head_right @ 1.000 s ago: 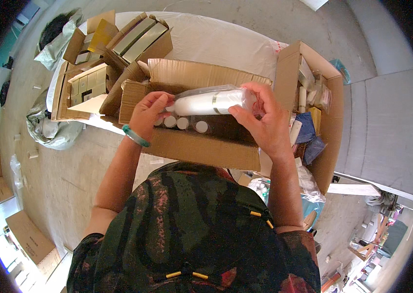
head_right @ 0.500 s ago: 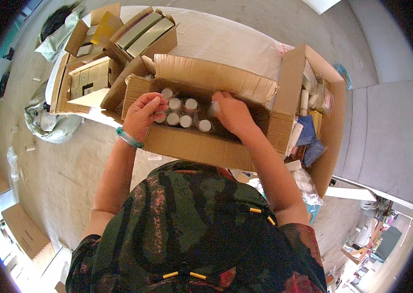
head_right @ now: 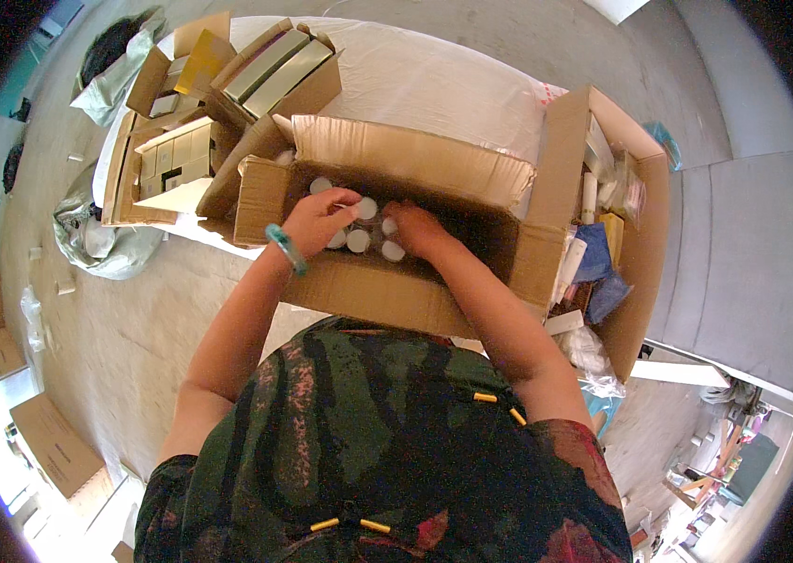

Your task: The person places cosmetic bottles into individual plastic bags and then puts the bagged bottles into a cardboard box.

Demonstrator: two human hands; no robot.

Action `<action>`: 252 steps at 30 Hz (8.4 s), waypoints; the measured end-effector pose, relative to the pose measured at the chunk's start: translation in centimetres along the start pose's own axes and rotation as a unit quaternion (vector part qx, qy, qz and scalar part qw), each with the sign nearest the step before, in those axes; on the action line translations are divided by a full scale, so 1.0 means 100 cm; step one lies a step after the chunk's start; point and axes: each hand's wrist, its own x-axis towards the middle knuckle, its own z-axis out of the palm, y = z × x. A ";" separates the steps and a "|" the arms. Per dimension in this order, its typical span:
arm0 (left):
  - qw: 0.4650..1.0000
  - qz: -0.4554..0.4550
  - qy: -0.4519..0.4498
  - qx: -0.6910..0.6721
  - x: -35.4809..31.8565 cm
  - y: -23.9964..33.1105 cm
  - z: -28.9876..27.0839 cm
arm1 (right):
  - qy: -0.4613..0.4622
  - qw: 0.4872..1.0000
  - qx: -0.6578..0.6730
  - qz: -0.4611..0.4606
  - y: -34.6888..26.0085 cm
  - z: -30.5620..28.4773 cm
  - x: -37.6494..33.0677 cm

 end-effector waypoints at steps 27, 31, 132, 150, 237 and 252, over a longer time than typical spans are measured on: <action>0.818 0.110 -0.316 0.468 0.038 -0.005 0.054 | 0.032 0.991 0.126 0.026 0.004 -0.015 -0.021; 0.788 0.070 -0.346 0.504 0.041 0.006 0.059 | 0.035 0.987 0.150 0.037 0.006 -0.010 -0.020; 0.843 -0.029 -0.208 0.496 0.056 -0.020 0.020 | 0.540 0.585 0.604 0.023 0.114 -0.140 -0.224; 0.900 -0.042 -0.218 -0.375 0.005 0.116 0.000 | 0.330 0.800 0.501 0.001 -0.046 -0.104 -0.137; 0.916 0.361 0.023 0.173 -0.020 0.230 0.121 | 0.293 0.955 0.012 -0.036 -0.032 -0.174 -0.219; 0.988 0.123 -0.083 -0.048 0.014 0.151 0.143 | 0.206 0.897 0.385 -0.069 -0.010 -0.180 -0.267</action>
